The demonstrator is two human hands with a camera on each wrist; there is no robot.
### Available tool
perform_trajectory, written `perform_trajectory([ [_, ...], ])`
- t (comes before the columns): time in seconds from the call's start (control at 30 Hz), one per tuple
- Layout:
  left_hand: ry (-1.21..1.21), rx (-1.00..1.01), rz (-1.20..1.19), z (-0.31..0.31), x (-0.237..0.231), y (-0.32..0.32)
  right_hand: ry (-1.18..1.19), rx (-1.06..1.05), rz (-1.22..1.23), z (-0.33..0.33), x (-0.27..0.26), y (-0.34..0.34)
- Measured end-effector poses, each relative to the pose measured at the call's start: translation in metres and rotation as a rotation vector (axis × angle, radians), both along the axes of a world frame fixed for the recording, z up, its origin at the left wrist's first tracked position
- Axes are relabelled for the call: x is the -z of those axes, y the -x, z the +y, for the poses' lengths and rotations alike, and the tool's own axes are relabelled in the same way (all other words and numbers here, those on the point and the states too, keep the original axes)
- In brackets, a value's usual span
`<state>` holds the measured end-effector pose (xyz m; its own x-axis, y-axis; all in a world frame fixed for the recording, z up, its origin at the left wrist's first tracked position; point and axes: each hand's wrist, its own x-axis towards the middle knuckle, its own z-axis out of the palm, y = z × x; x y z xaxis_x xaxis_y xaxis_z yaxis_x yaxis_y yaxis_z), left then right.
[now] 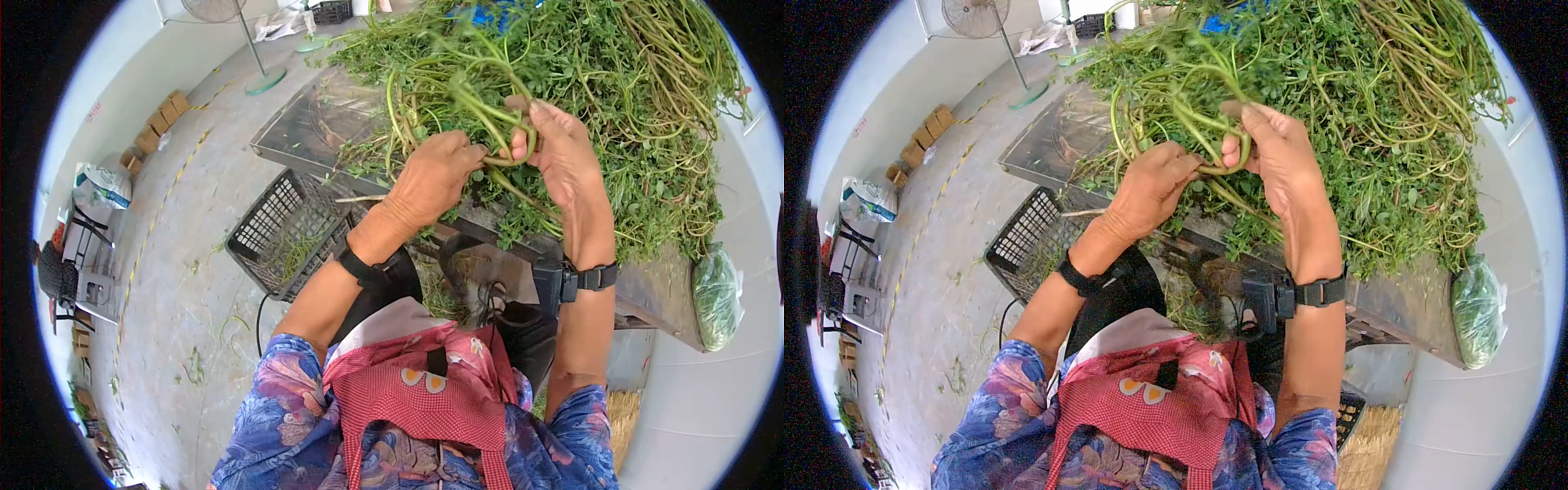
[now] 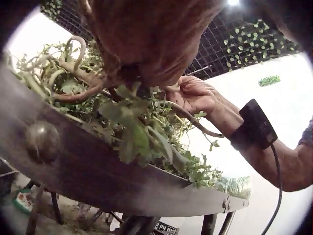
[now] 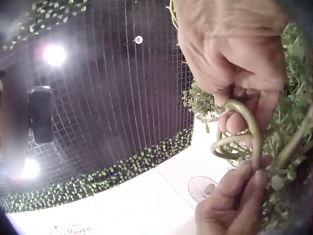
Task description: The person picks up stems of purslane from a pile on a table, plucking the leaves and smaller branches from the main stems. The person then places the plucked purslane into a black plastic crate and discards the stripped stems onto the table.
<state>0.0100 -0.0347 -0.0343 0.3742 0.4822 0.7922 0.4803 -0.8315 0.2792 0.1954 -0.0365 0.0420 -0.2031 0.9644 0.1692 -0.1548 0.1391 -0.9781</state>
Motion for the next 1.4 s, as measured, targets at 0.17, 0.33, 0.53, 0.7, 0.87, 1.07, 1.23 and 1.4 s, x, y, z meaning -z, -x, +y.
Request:
perform_trajectory([
  [0.17, -0.144, 0.031, 0.172, 0.001, -0.005, 0.002, 0.052, -0.047, -0.299, -0.007, -0.003, -0.004],
  [0.33, 0.085, -0.07, 0.008, -0.001, -0.003, -0.004, 0.036, -0.012, -0.031, 0.0, 0.003, -0.003],
  [0.53, 0.22, 0.097, -0.313, -0.007, -0.015, -0.025, -0.097, -0.017, 0.245, 0.005, 0.006, 0.014],
  [0.7, 0.336, 0.163, -0.427, -0.011, -0.019, -0.029, 0.102, -0.048, 0.624, 0.018, -0.012, 0.01],
  [0.87, 0.276, 0.144, -0.439, -0.01, -0.016, -0.03, 0.112, -0.117, 0.777, 0.03, -0.01, 0.009],
  [1.07, 0.18, -0.135, -0.363, -0.003, -0.015, -0.039, -0.036, 0.048, 0.84, 0.021, 0.0, 0.017],
  [1.23, 0.262, -0.225, -0.428, 0.001, -0.016, -0.048, -0.297, 0.322, 0.747, 0.007, 0.0, 0.04],
  [1.4, 0.284, -0.186, -0.534, 0.024, -0.003, -0.047, -0.477, 0.504, 0.57, -0.012, 0.009, 0.075],
])
